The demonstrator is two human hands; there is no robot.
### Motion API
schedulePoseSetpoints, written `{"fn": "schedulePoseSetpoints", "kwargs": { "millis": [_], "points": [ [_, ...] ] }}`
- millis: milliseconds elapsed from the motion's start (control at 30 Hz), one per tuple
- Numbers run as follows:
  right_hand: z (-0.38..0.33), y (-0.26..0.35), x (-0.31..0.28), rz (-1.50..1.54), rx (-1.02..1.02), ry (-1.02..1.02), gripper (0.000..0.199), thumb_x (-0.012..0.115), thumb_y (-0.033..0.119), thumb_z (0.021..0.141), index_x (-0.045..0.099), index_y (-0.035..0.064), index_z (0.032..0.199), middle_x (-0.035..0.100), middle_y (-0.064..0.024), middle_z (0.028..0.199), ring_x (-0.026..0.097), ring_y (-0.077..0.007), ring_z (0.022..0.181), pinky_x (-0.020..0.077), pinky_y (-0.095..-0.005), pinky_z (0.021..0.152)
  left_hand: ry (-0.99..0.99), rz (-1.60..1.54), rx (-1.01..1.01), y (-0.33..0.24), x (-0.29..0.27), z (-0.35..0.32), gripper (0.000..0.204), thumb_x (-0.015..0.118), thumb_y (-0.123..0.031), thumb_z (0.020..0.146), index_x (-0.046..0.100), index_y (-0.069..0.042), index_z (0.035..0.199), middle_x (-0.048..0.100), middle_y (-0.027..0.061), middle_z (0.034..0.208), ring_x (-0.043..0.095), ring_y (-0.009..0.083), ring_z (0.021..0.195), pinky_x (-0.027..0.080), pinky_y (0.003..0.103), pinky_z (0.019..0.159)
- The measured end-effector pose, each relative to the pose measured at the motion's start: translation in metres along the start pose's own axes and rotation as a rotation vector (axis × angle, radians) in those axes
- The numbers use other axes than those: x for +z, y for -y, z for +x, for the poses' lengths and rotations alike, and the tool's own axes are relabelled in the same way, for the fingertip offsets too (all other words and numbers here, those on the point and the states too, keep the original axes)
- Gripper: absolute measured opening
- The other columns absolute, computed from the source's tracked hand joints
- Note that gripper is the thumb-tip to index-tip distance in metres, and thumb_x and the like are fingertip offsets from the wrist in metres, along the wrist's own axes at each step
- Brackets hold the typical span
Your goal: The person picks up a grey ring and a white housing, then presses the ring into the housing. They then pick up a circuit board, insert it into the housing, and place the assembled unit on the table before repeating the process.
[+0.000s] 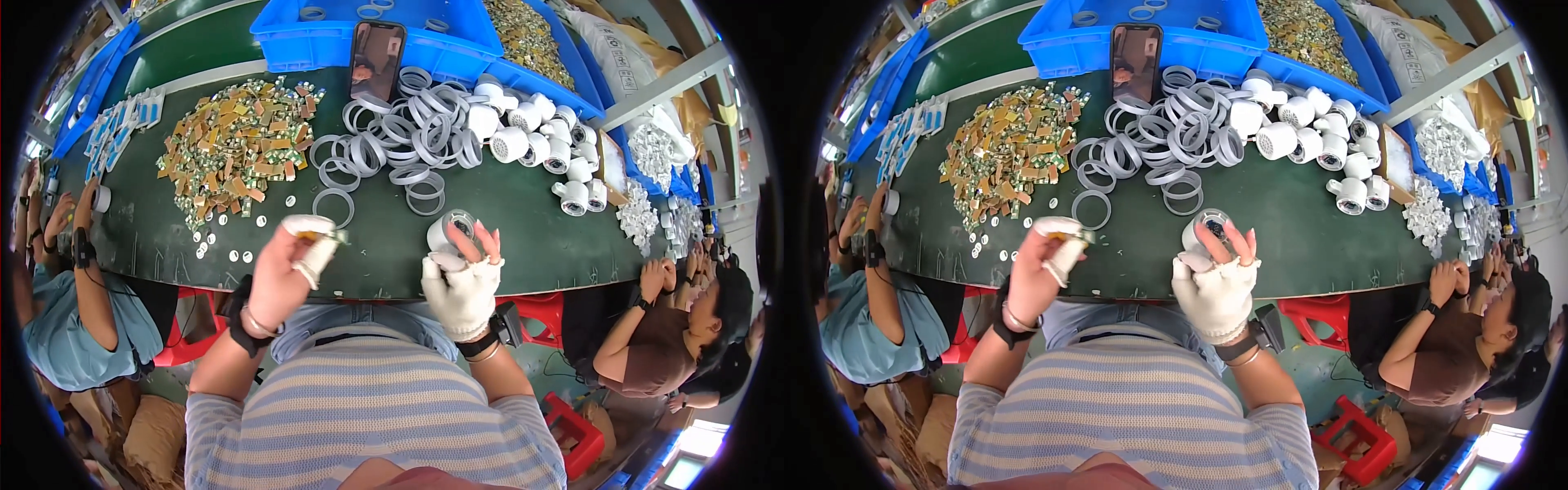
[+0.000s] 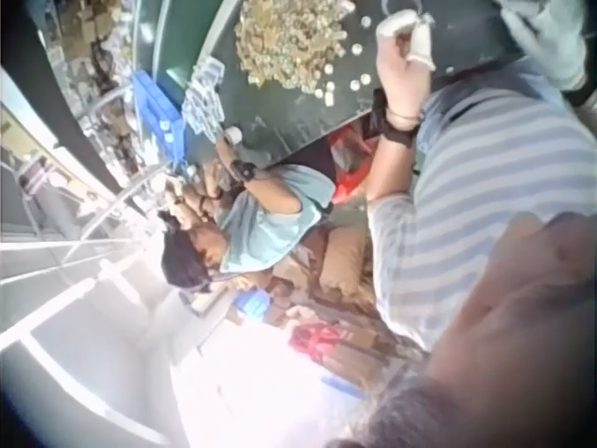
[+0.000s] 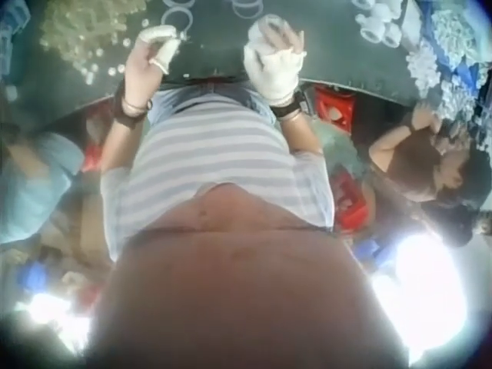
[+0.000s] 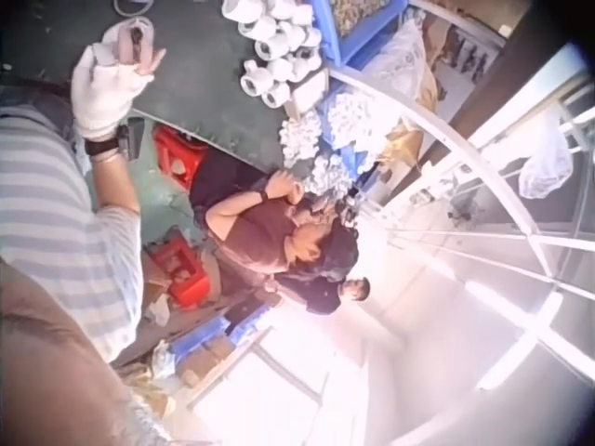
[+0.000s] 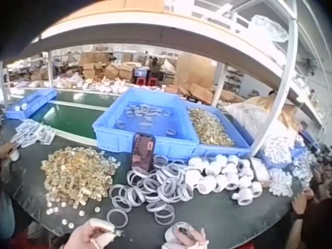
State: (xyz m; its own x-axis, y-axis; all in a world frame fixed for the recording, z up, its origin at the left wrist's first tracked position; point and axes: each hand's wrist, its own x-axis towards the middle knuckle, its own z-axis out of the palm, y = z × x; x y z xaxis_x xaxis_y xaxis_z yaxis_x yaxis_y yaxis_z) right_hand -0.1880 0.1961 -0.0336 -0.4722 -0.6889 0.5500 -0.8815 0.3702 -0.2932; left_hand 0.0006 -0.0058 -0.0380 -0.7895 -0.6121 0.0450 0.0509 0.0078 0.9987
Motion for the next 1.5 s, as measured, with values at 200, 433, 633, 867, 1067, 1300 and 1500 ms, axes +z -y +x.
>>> {"fn": "schedulePoseSetpoints", "kwargs": {
  "millis": [200,433,633,867,1067,1300,1500],
  "points": [
    [0.037,0.001,-0.020,0.631,-0.046,0.255,0.011,0.079,0.011,0.085,0.071,0.0104,0.091,0.067,-0.0076,0.089,0.066,-0.0304,0.092,0.0498,-0.0435,0.093,0.193,-0.076,-0.286,0.005,0.032,0.000,0.032,0.067,0.001,0.101,0.060,-0.003,0.131,0.068,0.0060,0.118,0.068,0.0139,0.102,0.057,0.030,0.092],
    [0.050,0.004,-0.017,0.723,-0.098,0.464,0.014,0.080,0.007,0.081,0.069,0.0073,0.089,0.065,-0.0085,0.086,0.062,-0.0248,0.077,0.0461,-0.0372,0.074,0.282,-0.127,-0.219,0.000,0.033,-0.009,0.028,0.070,0.000,0.099,0.059,-0.001,0.125,0.067,0.0067,0.118,0.070,0.0157,0.105,0.057,0.030,0.093],
    [0.042,0.015,-0.008,0.786,-0.055,0.330,0.016,0.080,0.003,0.078,0.068,0.0067,0.088,0.066,-0.0088,0.082,0.065,-0.0286,0.085,0.0492,-0.0414,0.084,0.234,-0.148,-0.161,0.005,0.033,-0.019,0.029,0.071,0.002,0.098,0.060,-0.001,0.124,0.067,0.0063,0.118,0.070,0.0158,0.109,0.057,0.030,0.096],
    [0.042,0.012,-0.009,0.815,-0.009,0.410,0.016,0.078,0.001,0.076,0.067,0.0063,0.087,0.066,-0.0085,0.083,0.067,-0.0332,0.093,0.0498,-0.0436,0.091,0.275,0.194,-0.099,-0.014,0.033,-0.018,0.030,0.074,0.001,0.096,0.065,-0.002,0.125,0.073,0.0079,0.119,0.072,0.0149,0.105,0.059,0.029,0.091],
    [0.046,0.013,-0.009,0.798,-0.061,0.381,0.017,0.078,0.001,0.075,0.067,0.0068,0.086,0.066,-0.0075,0.084,0.066,-0.0335,0.094,0.0505,-0.0445,0.091,0.274,0.096,-0.145,-0.015,0.032,-0.019,0.030,0.074,0.000,0.096,0.066,-0.001,0.125,0.074,0.0084,0.120,0.072,0.0142,0.105,0.058,0.029,0.092],
    [0.043,0.017,-0.008,0.787,-0.018,0.366,0.017,0.079,0.002,0.075,0.067,0.0077,0.086,0.066,-0.0079,0.084,0.067,-0.0331,0.093,0.0508,-0.0446,0.089,0.246,0.042,-0.235,-0.009,0.029,-0.019,0.031,0.073,0.001,0.097,0.066,-0.002,0.126,0.074,0.0078,0.121,0.070,0.0137,0.109,0.058,0.030,0.094],
    [0.045,0.014,-0.007,0.741,-0.099,0.385,0.017,0.079,0.003,0.076,0.068,0.0074,0.086,0.066,-0.0091,0.085,0.067,-0.0321,0.095,0.0509,-0.0421,0.086,0.201,0.105,-0.117,-0.012,0.033,-0.020,0.027,0.073,0.001,0.097,0.066,-0.001,0.123,0.073,0.0083,0.122,0.071,0.0141,0.109,0.058,0.030,0.094]
  ]
}}
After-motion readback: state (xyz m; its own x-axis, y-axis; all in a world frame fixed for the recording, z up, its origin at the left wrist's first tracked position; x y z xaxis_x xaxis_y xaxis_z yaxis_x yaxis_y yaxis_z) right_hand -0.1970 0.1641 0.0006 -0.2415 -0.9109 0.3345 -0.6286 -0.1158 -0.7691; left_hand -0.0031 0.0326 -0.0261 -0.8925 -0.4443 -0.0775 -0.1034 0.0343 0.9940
